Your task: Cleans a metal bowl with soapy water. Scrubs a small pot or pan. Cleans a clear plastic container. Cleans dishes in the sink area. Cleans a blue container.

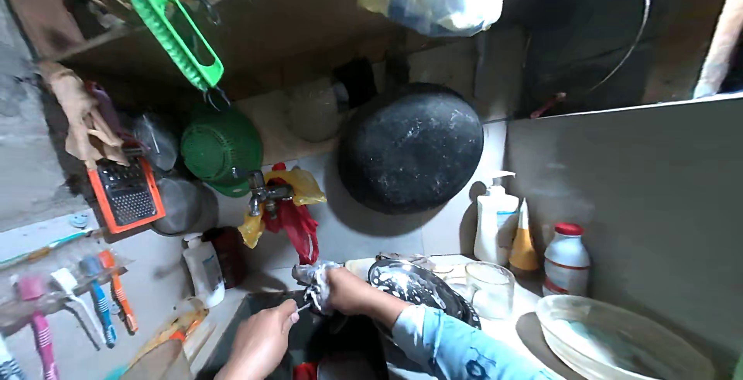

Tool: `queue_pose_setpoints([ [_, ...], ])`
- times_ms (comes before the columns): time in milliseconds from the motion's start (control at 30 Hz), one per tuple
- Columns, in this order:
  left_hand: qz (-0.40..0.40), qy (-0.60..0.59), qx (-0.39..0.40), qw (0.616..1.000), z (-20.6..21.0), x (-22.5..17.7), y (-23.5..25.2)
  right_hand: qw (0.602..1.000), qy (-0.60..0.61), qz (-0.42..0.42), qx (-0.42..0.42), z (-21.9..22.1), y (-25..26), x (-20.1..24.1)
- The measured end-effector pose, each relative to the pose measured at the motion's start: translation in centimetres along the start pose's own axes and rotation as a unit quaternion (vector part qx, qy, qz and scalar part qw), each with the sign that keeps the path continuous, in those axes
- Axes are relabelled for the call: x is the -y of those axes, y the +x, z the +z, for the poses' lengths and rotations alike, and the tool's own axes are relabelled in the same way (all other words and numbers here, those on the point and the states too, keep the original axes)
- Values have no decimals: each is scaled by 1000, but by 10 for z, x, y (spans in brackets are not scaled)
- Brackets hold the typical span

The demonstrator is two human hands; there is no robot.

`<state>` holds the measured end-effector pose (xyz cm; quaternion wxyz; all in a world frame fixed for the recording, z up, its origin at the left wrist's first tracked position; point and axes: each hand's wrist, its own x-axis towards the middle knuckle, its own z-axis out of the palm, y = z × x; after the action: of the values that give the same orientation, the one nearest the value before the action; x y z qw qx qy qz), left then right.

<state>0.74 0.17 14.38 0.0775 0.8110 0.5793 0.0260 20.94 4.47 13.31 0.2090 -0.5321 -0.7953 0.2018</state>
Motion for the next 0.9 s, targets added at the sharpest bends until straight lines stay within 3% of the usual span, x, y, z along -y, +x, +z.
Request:
queue_pose_setpoints([
  [167,-25,-182,-56,981,24,3,-4,977,201,36,-63,-6,11,-5],
  [300,-2,-362,-122,924,53,-6,-1,945,253,68,-194,4,19,-1],
  [367,3,-432,-135,892,62,-16,-1,908,300,94,-278,18,23,4],
  [433,-8,-446,-135,885,66,-24,-2,831,422,116,-342,34,28,10],
  [467,-15,-434,-134,891,67,-25,-3,770,511,124,-360,41,29,17],
  [533,-22,-406,-144,902,70,-27,-5,644,672,123,-345,50,25,36],
  [600,-26,-397,-176,901,72,-28,-6,579,746,136,-299,55,16,51],
  [667,-18,-412,-217,885,71,-26,-5,591,741,159,-277,60,9,61],
  [767,2,-449,-226,865,62,-17,2,659,686,160,-264,74,-6,71],
  [900,15,-413,-106,904,53,5,5,760,585,156,-238,68,-26,58],
])
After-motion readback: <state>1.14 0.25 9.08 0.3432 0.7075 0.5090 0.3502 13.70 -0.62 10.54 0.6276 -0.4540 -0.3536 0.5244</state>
